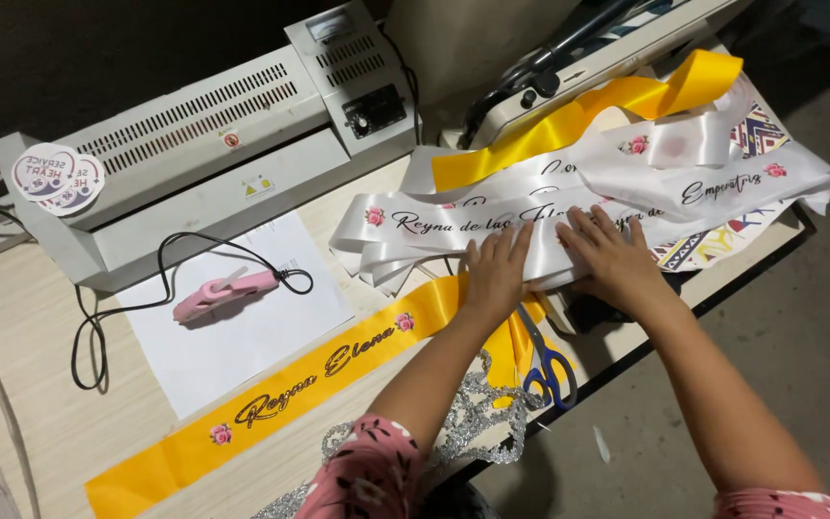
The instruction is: The person handles a pink glue gun and various satin sashes on a work table. They pick up and place down a white sash with printed text, then fold and arrange it alongside a yellow sash and a silver tinsel garland.
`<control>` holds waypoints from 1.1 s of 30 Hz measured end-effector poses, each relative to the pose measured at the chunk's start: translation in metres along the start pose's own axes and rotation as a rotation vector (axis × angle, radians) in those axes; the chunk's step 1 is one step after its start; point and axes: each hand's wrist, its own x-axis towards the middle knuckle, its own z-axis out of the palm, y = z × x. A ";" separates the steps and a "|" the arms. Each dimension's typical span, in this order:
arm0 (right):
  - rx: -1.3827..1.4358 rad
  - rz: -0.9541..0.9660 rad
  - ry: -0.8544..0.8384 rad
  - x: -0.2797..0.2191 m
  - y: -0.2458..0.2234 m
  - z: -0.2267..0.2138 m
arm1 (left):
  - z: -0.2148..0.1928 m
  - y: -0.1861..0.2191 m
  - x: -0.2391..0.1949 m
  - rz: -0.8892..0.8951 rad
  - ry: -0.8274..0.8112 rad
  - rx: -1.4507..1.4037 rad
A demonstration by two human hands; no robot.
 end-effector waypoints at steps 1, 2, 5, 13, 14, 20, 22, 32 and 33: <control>0.004 0.000 0.077 0.000 0.000 0.005 | 0.002 -0.001 0.001 0.029 0.057 0.000; 0.006 0.002 0.078 0.001 0.002 0.010 | -0.002 0.000 0.003 0.031 0.056 0.001; 0.004 -0.053 0.290 0.009 0.010 0.025 | -0.026 0.006 0.005 0.079 0.083 -0.092; 0.731 0.132 0.451 0.012 0.012 -0.006 | -0.040 0.022 0.004 0.020 0.096 -0.124; 0.729 0.131 0.452 0.011 0.012 -0.008 | -0.037 0.022 0.005 0.020 0.098 -0.125; 0.736 0.070 0.595 0.004 0.012 -0.006 | -0.037 0.022 0.025 -0.038 0.084 -0.771; 0.787 0.128 0.583 0.007 0.010 -0.006 | -0.035 0.012 0.032 -0.213 -0.134 -1.381; 0.337 -0.148 0.570 0.036 -0.022 0.029 | -0.131 -0.106 0.022 -0.451 -0.336 -1.291; 0.240 -0.189 0.568 0.043 -0.023 0.038 | -0.143 -0.116 0.023 -0.348 -0.326 -1.007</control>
